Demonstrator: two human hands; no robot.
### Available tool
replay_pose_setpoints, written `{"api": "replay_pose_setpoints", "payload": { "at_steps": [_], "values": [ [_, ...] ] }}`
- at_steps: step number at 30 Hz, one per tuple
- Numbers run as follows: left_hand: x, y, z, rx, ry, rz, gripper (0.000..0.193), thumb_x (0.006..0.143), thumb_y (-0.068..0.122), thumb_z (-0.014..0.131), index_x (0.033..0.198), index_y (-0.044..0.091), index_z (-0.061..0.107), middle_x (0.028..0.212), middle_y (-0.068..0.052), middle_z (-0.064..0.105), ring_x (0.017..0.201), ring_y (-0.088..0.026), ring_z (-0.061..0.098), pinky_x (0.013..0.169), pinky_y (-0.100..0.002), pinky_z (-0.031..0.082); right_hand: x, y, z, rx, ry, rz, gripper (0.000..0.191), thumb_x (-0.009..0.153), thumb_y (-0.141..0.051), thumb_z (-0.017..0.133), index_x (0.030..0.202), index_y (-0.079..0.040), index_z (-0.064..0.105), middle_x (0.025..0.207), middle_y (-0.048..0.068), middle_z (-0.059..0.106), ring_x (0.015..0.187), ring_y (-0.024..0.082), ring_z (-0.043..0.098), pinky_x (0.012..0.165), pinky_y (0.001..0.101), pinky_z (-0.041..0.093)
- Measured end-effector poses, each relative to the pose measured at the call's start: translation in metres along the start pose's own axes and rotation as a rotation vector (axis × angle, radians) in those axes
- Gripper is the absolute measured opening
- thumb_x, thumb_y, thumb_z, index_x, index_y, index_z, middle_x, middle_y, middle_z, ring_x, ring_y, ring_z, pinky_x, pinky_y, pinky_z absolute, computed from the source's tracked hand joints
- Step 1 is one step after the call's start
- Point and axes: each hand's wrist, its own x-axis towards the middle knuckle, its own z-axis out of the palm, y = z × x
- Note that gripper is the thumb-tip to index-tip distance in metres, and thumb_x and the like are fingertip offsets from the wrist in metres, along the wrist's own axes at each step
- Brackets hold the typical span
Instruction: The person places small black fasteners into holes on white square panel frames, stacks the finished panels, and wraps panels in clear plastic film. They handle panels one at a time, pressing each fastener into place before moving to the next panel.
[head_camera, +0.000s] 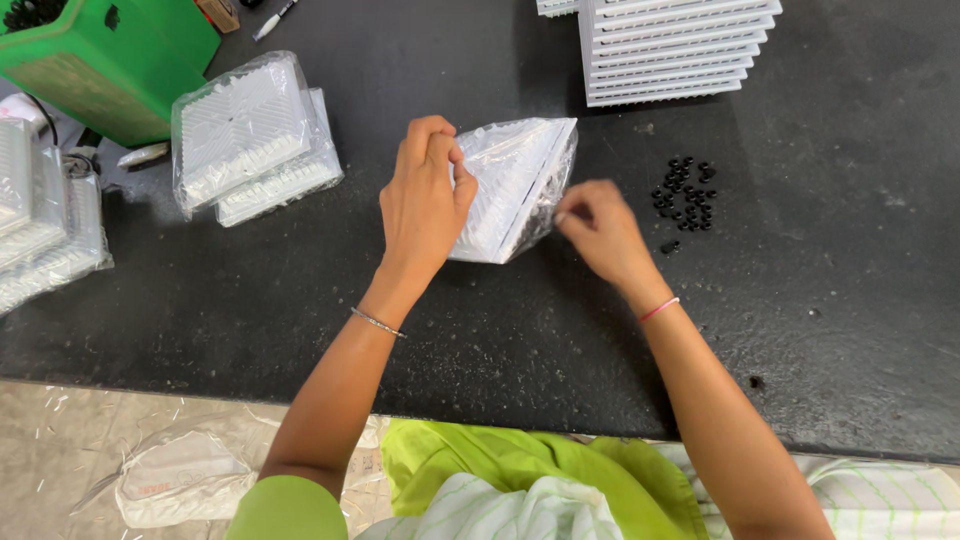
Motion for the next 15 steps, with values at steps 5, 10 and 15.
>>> {"api": "replay_pose_setpoints", "payload": {
  "at_steps": [5,10,15],
  "values": [
    [-0.008,-0.003,0.001,-0.091,-0.009,-0.094,0.018,0.093,0.004,0.068,0.105,0.005,0.055,0.127,-0.004,0.054,0.101,-0.021,0.065,0.069,-0.038,0.057,0.000,-0.036,-0.008,0.070,0.130,-0.134,0.010,0.096,-0.005,0.065,0.106,-0.003,0.064,0.106,0.009,0.063,0.096,0.019,0.067,0.088,0.0321,0.055],
    [-0.013,0.009,0.013,-0.160,0.001,-0.023,0.021,0.091,0.003,0.070,0.104,0.004,0.054,0.128,-0.004,0.054,0.108,-0.023,0.064,0.071,-0.035,0.057,-0.004,-0.052,-0.003,-0.181,0.051,-0.295,0.016,0.097,-0.007,0.073,0.113,-0.009,0.070,0.105,0.008,0.064,0.103,0.024,0.063,0.091,0.0352,0.051],
    [-0.017,0.013,0.022,-0.219,-0.008,0.022,0.021,0.089,0.002,0.071,0.103,0.004,0.056,0.129,-0.005,0.055,0.106,-0.024,0.063,0.074,-0.035,0.056,0.000,-0.039,-0.006,-0.305,-0.007,-0.225,0.071,0.095,-0.013,0.073,0.157,-0.005,0.041,0.136,0.018,0.053,0.118,0.036,0.051,0.108,0.0434,0.041]
  ]
}}
